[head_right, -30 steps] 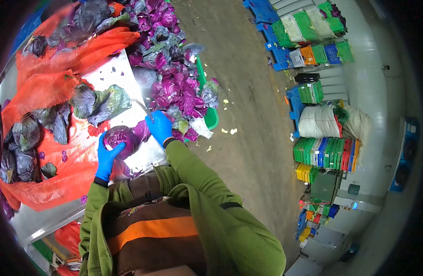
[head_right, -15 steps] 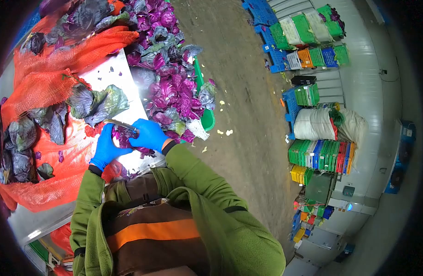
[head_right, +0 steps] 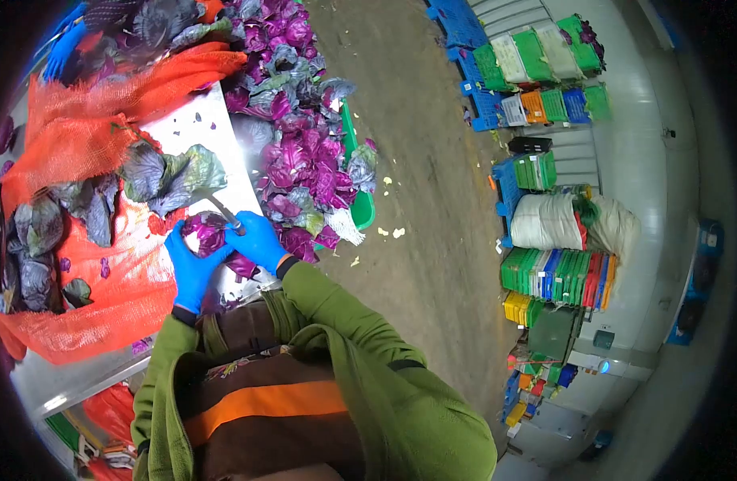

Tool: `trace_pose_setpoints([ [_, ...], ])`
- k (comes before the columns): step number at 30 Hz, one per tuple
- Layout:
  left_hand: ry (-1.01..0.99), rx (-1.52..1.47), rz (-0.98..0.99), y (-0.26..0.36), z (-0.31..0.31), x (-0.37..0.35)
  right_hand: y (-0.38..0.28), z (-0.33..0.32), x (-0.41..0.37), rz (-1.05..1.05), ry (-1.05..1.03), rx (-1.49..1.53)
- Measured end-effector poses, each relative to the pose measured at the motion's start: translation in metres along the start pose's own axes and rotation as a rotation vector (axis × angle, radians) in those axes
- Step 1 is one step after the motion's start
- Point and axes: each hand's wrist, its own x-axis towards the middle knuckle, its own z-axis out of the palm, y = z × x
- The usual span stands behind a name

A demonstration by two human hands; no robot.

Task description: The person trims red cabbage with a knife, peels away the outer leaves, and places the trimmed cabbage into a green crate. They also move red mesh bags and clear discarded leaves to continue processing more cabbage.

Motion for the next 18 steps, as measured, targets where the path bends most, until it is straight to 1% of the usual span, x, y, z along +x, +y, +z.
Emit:
trace_pose_setpoints([
  [2,0.011,0.006,-0.02,-0.006,0.001,0.006,-0.002,0.0,0.005,0.01,-0.052,0.022],
  [3,-0.026,0.042,-0.012,-0.001,-0.001,0.009,0.011,0.001,0.014,0.171,0.011,0.155],
  [4,-0.058,0.074,0.005,0.004,0.0,0.015,0.032,0.001,0.024,0.272,0.074,0.176],
  [5,-0.07,0.125,0.051,0.002,0.002,0.017,0.039,-0.003,0.027,0.33,0.073,0.152],
  [6,-0.068,0.125,0.06,0.002,0.001,0.018,0.032,-0.008,0.031,0.388,0.071,0.129],
  [7,-0.063,0.08,0.093,0.0,0.0,0.016,0.026,-0.011,0.03,0.386,0.074,0.13],
  [8,-0.062,0.036,0.117,-0.003,0.0,0.011,0.022,-0.013,0.022,0.375,0.007,0.201],
  [9,-0.067,0.062,0.128,-0.006,-0.002,0.007,0.019,-0.013,0.013,0.367,-0.062,0.272],
  [10,-0.069,0.062,0.119,-0.009,-0.003,0.003,0.027,-0.008,0.008,0.374,-0.067,0.272],
  [12,-0.064,0.028,0.138,-0.013,-0.008,-0.004,0.034,-0.001,0.004,0.147,-0.124,0.165],
  [13,-0.094,0.009,0.114,-0.016,-0.009,-0.006,0.034,0.001,0.0,0.122,-0.151,0.28],
  [14,-0.09,0.012,0.113,-0.018,-0.008,-0.009,0.034,0.003,-0.006,0.119,-0.155,0.283],
  [16,0.01,-0.097,0.09,-0.019,-0.004,-0.015,0.007,0.003,-0.018,-0.086,-0.15,0.166],
  [17,0.031,-0.028,-0.008,-0.028,0.004,-0.017,-0.015,0.002,-0.023,0.053,-0.206,0.187],
  [18,0.029,-0.027,-0.009,-0.023,0.002,-0.016,-0.013,0.005,-0.022,0.055,-0.206,0.188],
])
